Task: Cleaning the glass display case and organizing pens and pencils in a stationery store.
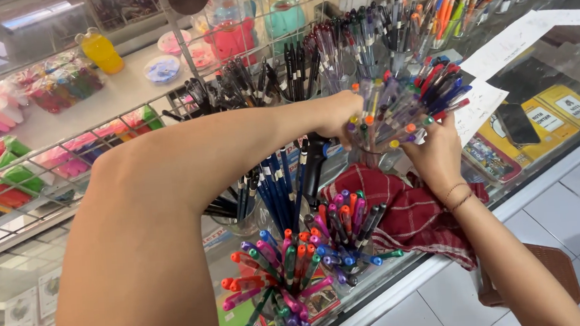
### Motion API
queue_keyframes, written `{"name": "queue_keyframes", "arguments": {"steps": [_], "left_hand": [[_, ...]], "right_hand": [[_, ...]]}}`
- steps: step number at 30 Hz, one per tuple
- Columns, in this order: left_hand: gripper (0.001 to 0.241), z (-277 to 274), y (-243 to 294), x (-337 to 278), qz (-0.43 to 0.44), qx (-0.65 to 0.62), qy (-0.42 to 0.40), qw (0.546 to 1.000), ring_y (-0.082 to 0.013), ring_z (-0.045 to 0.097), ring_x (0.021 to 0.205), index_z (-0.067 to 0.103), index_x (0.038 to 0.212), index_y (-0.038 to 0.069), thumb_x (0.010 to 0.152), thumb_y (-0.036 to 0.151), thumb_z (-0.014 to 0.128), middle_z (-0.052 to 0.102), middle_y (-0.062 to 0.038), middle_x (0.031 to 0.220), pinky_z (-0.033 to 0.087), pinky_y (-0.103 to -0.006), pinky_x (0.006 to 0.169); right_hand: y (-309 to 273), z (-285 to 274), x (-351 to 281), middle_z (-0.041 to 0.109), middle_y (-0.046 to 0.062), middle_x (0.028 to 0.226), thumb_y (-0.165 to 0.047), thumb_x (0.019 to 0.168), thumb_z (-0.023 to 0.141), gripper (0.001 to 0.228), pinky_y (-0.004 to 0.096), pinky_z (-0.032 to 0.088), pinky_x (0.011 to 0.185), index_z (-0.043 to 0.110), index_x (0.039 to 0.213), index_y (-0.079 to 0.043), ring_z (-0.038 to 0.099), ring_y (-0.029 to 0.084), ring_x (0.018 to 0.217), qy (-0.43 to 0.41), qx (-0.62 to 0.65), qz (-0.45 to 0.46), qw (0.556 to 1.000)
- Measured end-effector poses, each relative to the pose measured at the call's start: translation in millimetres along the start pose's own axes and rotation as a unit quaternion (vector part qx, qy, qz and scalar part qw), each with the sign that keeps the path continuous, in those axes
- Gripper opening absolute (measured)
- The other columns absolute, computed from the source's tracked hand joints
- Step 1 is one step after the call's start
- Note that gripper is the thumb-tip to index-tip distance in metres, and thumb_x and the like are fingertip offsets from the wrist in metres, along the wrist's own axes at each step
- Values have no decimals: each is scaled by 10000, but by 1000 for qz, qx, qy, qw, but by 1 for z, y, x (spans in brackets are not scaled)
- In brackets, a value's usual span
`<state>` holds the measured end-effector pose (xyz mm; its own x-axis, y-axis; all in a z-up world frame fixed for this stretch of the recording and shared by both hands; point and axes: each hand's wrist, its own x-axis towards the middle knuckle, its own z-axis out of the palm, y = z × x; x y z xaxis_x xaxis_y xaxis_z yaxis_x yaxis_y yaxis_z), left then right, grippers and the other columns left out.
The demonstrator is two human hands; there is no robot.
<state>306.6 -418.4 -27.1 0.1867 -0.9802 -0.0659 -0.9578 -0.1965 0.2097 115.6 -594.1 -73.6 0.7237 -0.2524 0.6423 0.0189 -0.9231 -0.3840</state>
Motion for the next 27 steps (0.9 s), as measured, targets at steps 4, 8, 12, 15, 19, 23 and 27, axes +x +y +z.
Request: {"name": "queue_keyframes", "arguments": {"steps": [4, 8, 12, 15, 19, 23, 27], "left_hand": [[314, -7, 8, 1, -7, -53, -3, 999, -293, 753, 847, 790, 895, 64, 622, 159, 913, 770, -126, 867, 583, -400, 768], [276, -21, 23, -3, -22, -29, -53, 998, -280, 762, 868, 785, 957, 64, 692, 85, 859, 772, -131, 901, 593, -410, 776], [468, -14, 10, -2, -47, -22, -53, 997, -335, 703, 983, 716, 1110, 51, 684, 102, 903, 731, -189, 1030, 560, -431, 835], [600, -15, 5, -3, -98, -63, -53, 992, -327, 692, 1051, 680, 1197, 45, 653, 105, 924, 728, -189, 1104, 549, -421, 881], [578, -31, 12, -19, -128, -105, -34, 986, -278, 718, 1042, 721, 1214, 70, 665, 104, 899, 751, -150, 1113, 565, -390, 886], [609, -76, 46, -81, -98, -181, 74, 976, -191, 731, 890, 712, 1267, 122, 676, 90, 859, 777, -95, 1009, 580, -343, 788], [502, -118, 78, -187, -5, -238, 267, 934, -107, 766, 953, 628, 1337, 60, 862, 99, 785, 747, -84, 1081, 628, -267, 856]], "right_hand": [[2, 2, 1, 559, 282, 1258, -172, 740, 878, 365, 522, 549, 794, 760, 1058, -38, 660, 458, 919, -17, -1, 23, 1000], [14, 6, -2, 565, 284, 1222, -184, 772, 874, 387, 521, 540, 830, 739, 1088, -7, 642, 472, 981, -28, -17, 13, 999], [-2, -15, -2, 575, 284, 1158, -171, 844, 815, 408, 526, 522, 841, 726, 1209, -13, 630, 478, 991, -59, 31, -13, 998], [12, -21, -8, 596, 327, 1236, -172, 895, 791, 360, 520, 523, 894, 684, 1187, 8, 628, 493, 1045, -80, 39, -31, 996], [5, -45, -14, 506, 409, 1428, -121, 903, 748, 383, 492, 519, 978, 706, 1275, -38, 635, 494, 1128, -70, 59, -58, 994], [-9, -77, -32, 571, 356, 1395, -107, 947, 699, 385, 455, 498, 1005, 703, 1330, -86, 626, 470, 1118, -68, 64, 25, 995], [-43, -114, -59, 652, 323, 1270, -99, 1028, 665, 265, 424, 516, 1062, 684, 1210, 94, 630, 397, 1309, 84, 44, -100, 991]]}}
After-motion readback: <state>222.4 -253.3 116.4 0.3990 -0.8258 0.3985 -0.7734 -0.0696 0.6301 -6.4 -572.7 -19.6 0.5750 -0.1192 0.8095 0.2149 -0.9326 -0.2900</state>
